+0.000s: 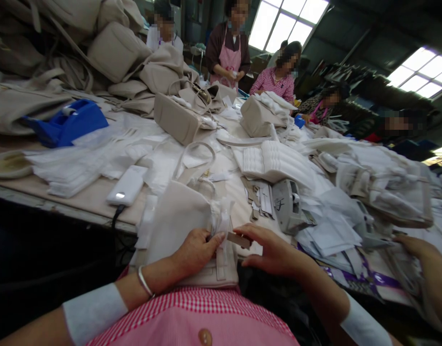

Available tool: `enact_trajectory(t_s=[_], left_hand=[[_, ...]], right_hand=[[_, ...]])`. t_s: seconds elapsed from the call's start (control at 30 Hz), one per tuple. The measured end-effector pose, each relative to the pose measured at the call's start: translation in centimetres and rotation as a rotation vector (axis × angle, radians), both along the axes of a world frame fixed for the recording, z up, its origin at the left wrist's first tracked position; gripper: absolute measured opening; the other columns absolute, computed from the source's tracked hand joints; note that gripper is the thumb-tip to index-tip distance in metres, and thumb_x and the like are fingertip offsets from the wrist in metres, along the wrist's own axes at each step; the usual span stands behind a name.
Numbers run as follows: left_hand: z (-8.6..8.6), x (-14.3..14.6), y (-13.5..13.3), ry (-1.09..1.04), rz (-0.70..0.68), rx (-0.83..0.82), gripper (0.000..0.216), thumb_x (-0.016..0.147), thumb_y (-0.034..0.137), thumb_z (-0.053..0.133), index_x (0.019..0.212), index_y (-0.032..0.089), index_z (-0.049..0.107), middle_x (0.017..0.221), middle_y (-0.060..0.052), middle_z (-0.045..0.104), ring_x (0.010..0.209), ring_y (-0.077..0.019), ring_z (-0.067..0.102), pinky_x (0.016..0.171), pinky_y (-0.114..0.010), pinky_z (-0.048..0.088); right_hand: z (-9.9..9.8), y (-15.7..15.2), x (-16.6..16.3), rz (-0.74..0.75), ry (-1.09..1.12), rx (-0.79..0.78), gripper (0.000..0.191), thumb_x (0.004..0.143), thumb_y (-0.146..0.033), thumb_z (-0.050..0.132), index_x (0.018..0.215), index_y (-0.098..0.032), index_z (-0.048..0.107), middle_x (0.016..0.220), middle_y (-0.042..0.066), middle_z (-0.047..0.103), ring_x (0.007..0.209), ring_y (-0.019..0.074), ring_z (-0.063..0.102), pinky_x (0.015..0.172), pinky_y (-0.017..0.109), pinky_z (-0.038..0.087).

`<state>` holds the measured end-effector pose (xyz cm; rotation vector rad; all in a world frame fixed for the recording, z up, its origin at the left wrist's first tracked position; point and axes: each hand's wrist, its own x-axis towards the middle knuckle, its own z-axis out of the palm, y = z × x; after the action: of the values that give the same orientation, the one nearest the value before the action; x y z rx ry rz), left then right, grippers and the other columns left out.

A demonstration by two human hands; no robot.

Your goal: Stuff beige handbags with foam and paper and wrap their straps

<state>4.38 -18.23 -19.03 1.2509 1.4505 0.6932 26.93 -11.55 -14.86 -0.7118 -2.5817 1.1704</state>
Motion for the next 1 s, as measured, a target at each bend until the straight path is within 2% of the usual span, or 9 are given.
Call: enact_trajectory(t_s=[0.07, 0.13, 0.27, 0.37, 0.4, 0.57, 0.67, 0.8, 1.0], left_hand=[[-0.2, 0.1, 0.0, 0.020, -0.007, 0.008, 0.053, 0.084, 0.060, 0.047, 0.059, 0.015, 0.061, 0.054, -0.001, 0.056, 0.053, -0.0148, 0.051, 0.050, -0.026, 0.034], [-0.4, 0.2, 0.0, 0.064, -0.007, 0.023, 0.053, 0.084, 0.060, 0.047, 0.058, 0.015, 0.060, 0.054, -0.001, 0.058, 0.053, -0.0155, 0.053, 0.050, -0.026, 0.034], [-0.8, 0.2, -0.1, 0.167, -0.056, 0.076, 0.045, 0.087, 0.050, 0.045, 0.063, 0.016, 0.061, 0.059, -0.004, 0.065, 0.057, -0.0177, 0.059, 0.052, -0.026, 0.037], [-0.6, 0.1, -0.2, 0.257, -0.079, 0.141, 0.034, 0.088, 0.040, 0.044, 0.073, 0.017, 0.065, 0.069, -0.006, 0.070, 0.064, -0.0194, 0.063, 0.056, -0.027, 0.038], [-0.4, 0.0, -0.3, 0.278, -0.077, 0.155, 0.032, 0.088, 0.036, 0.044, 0.076, 0.017, 0.066, 0.072, -0.006, 0.071, 0.066, -0.0201, 0.063, 0.058, -0.028, 0.039], [0.0, -0.3, -0.7, 0.250, -0.079, 0.198, 0.031, 0.090, 0.034, 0.041, 0.084, 0.017, 0.067, 0.081, -0.007, 0.072, 0.074, -0.0206, 0.064, 0.064, -0.029, 0.041], [-0.1, -0.5, -0.9, 0.163, -0.089, 0.201, 0.037, 0.091, 0.043, 0.041, 0.084, 0.016, 0.065, 0.075, -0.005, 0.069, 0.066, -0.0183, 0.060, 0.059, -0.028, 0.039], [-0.5, -0.2, -0.9, 0.185, -0.036, 0.162, 0.045, 0.085, 0.057, 0.049, 0.083, 0.016, 0.067, 0.065, -0.002, 0.064, 0.058, -0.0172, 0.056, 0.051, -0.027, 0.033], [-1.3, 0.3, -0.7, 0.171, -0.030, 0.242, 0.039, 0.091, 0.044, 0.042, 0.079, 0.018, 0.069, 0.069, -0.003, 0.068, 0.066, -0.0176, 0.060, 0.057, -0.027, 0.036]], right_hand=[[0.6, -0.1, -0.5, 0.072, -0.031, 0.293, 0.026, 0.090, -0.020, 0.056, 0.116, -0.017, 0.061, 0.099, 0.010, 0.063, 0.085, 0.0167, 0.058, 0.074, 0.029, 0.048], [1.1, -0.2, -1.8, 0.177, -0.076, 0.505, 0.022, 0.092, -0.013, 0.046, 0.102, -0.015, 0.065, 0.090, 0.009, 0.063, 0.080, 0.0164, 0.056, 0.072, 0.029, 0.046], [2.1, 0.8, -5.1, 0.371, -0.143, 0.685, 0.015, 0.090, -0.015, 0.053, 0.091, -0.016, 0.068, 0.092, 0.009, 0.065, 0.085, 0.0189, 0.056, 0.077, 0.033, 0.043], [2.0, 2.2, -7.3, 0.327, -0.097, 0.620, 0.008, 0.085, -0.018, 0.063, 0.080, -0.019, 0.070, 0.119, 0.009, 0.062, 0.112, 0.0242, 0.053, 0.091, 0.040, 0.039], [1.8, 2.6, -7.8, 0.308, -0.073, 0.565, 0.007, 0.083, -0.019, 0.066, 0.078, -0.020, 0.071, 0.121, 0.008, 0.062, 0.115, 0.0247, 0.052, 0.094, 0.041, 0.038], [0.0, 3.5, -8.6, 0.238, 0.067, 0.282, 0.012, 0.085, -0.017, 0.063, 0.076, -0.019, 0.071, 0.081, 0.005, 0.071, 0.093, 0.0189, 0.063, 0.088, 0.035, 0.044], [-0.7, 3.0, -8.6, 0.118, 0.197, 0.145, 0.015, 0.086, -0.020, 0.062, 0.075, -0.018, 0.071, 0.077, 0.005, 0.070, 0.083, 0.0172, 0.063, 0.083, 0.033, 0.047], [-1.4, 2.2, -8.8, -0.007, 0.301, 0.035, 0.017, 0.084, -0.029, 0.066, 0.071, -0.020, 0.072, 0.073, 0.005, 0.070, 0.077, 0.0172, 0.063, 0.079, 0.034, 0.049], [-1.3, 1.9, -9.0, 0.000, 0.231, -0.004, 0.024, 0.082, -0.039, 0.069, 0.068, -0.020, 0.071, 0.071, 0.005, 0.069, 0.074, 0.0175, 0.063, 0.077, 0.033, 0.049]])
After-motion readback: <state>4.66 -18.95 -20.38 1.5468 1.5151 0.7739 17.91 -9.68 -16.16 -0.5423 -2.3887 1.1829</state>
